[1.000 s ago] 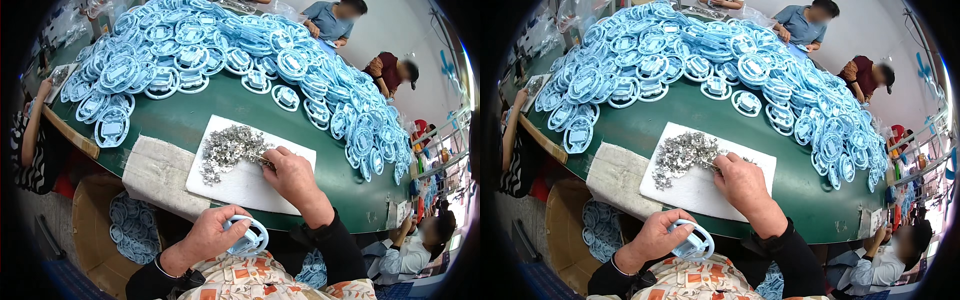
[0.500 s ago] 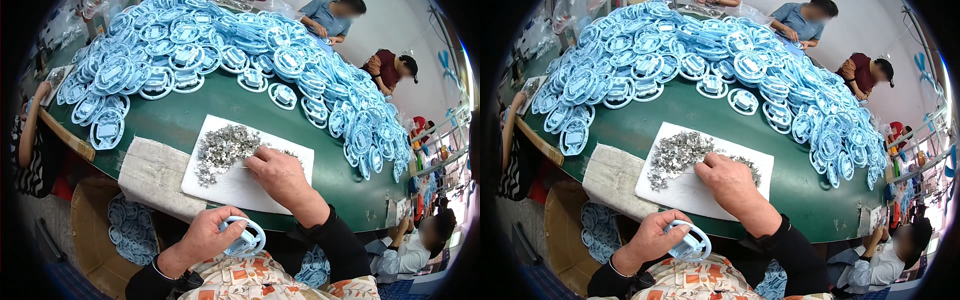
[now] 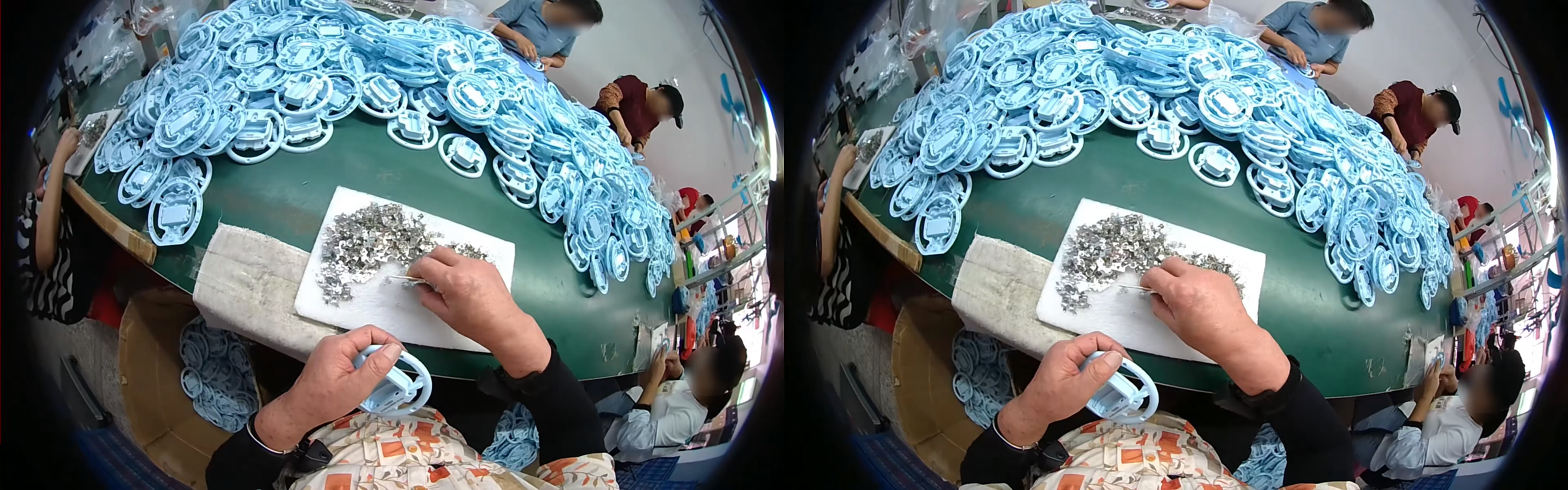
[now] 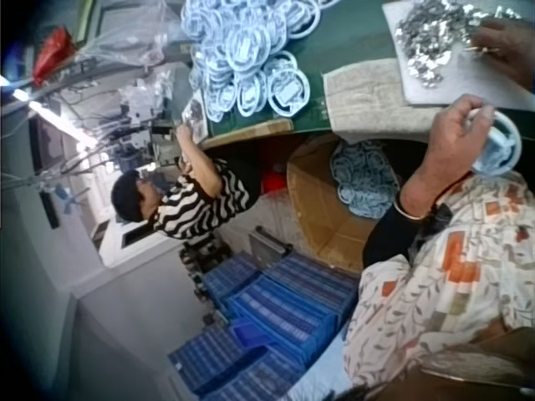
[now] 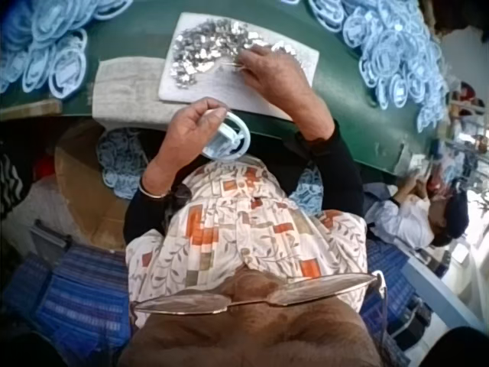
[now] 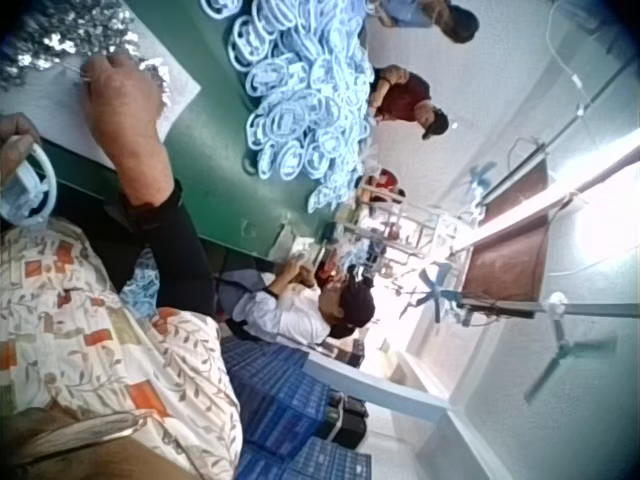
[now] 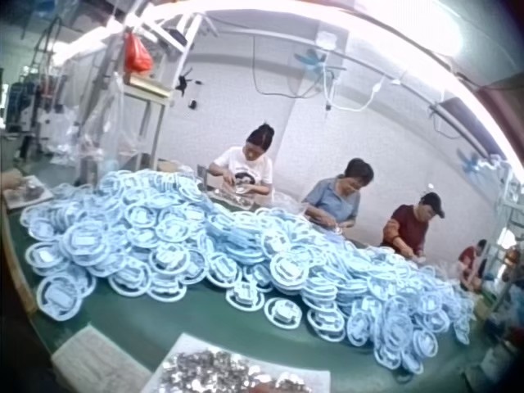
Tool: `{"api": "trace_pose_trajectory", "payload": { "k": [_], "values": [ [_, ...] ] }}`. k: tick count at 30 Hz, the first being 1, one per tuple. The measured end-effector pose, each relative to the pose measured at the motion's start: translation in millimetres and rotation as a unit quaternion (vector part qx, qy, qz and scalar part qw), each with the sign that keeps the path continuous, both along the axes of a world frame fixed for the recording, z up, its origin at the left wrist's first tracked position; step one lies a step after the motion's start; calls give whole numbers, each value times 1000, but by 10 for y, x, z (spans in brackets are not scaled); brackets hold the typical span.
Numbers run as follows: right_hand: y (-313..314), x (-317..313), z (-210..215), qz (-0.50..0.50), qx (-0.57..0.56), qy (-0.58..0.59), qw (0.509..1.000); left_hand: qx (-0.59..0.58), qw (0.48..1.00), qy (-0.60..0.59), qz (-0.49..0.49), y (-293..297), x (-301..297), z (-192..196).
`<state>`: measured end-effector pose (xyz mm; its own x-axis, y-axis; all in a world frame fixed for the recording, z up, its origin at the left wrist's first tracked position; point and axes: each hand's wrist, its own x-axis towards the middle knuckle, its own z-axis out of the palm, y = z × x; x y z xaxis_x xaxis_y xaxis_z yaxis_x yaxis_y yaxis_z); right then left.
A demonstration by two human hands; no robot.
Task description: The person inserts small metal pins into light blue plastic rings using a wooden stick. They pick up a ring, place a pin into a slot, and use the stick to push it into place. The person repeats this process for multiple rings, placing the finished items on a pile on the table.
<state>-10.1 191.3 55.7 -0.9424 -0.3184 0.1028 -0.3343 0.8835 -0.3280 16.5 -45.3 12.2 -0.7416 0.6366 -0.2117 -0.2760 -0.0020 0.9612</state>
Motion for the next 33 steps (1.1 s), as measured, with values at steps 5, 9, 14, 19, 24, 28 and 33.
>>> {"api": "trace_pose_trajectory", "payload": {
  "k": [5,9,14,19,24,28,33],
  "values": [
    [3,2,-77,8,29,2,1000,-22,1000,-18,-10,-8,-18,45],
    [47,-7,-77,-15,-13,-13,1000,58,993,-97,23,21,10,113],
    [180,75,14,-51,-199,-100,973,63,993,-83,46,93,-47,126],
    [252,347,149,-88,-388,-209,893,69,995,-42,64,233,-98,97],
    [194,505,162,-51,-341,-149,927,39,997,-6,70,384,-166,37],
    [209,550,97,-42,-321,-92,942,23,997,3,73,474,-185,0],
    [320,647,69,-105,-405,-142,897,30,993,11,112,526,-200,3]
  ]
}}
